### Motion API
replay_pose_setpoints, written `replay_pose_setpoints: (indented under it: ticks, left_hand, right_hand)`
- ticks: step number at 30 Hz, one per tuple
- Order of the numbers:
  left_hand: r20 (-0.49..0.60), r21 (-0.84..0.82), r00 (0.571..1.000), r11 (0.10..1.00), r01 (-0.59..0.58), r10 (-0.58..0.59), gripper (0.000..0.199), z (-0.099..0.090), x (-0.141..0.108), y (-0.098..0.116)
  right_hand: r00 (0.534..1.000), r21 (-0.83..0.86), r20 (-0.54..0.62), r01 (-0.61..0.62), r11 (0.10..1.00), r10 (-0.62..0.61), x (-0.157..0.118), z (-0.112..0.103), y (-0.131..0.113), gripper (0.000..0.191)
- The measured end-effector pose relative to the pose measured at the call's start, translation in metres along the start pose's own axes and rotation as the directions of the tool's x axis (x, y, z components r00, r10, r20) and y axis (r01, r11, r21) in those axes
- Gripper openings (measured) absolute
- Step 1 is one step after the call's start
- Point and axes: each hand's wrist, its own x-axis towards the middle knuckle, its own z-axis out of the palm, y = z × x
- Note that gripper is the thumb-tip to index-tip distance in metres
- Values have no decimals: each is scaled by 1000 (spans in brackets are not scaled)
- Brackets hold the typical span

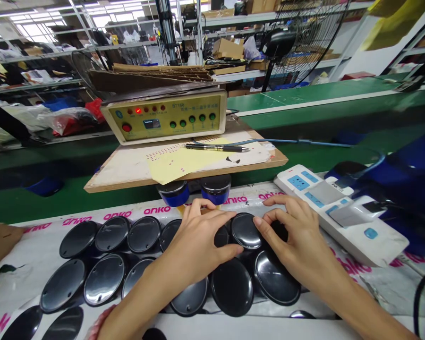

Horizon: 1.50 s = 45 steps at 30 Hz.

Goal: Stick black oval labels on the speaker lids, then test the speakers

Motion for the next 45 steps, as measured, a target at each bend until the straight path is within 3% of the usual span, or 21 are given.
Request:
replay_pose_setpoints:
  ticks: [24,27,30,33,36,39,41,43,45]
  left_hand:
    - [9,2,1000,1000,9,-9,47,1,1,1]
    - [6,9,1000,1000,9,-10,49,0,1,0]
    - [-4,26,1000,1000,-18,18,50,1,0,-3]
    - [1,91,998,994,-66,66,50,2,-1,-4]
    - [2,180,992,976,-123,125,48,-8,-5,5]
    - [-51,239,988,963,-128,144,36,-36,-22,21]
    - [-64,279,994,957,-72,94,25,-58,-46,30]
    - [-6,327,999,944,45,-46,20,-74,-78,32]
    - [79,360,965,910,206,-249,18,-76,-113,26]
  right_hand:
    - [999,-6,19,42,999,-42,2,0,1,23]
    - [998,-66,52,24,998,-20,2,-1,5,30]
    - [1000,-153,3,20,988,-20,3,-1,10,40]
    - [993,-180,21,120,976,-118,4,0,14,31]
    - [960,-204,127,271,941,-249,9,-4,13,26]
    - [955,-209,96,294,933,-279,14,-18,-4,26]
    - [938,-81,106,340,937,-331,11,-31,-27,29]
    - [869,153,217,420,895,-445,0,-43,-55,27]
    - [748,338,348,463,819,-566,-20,-47,-83,21]
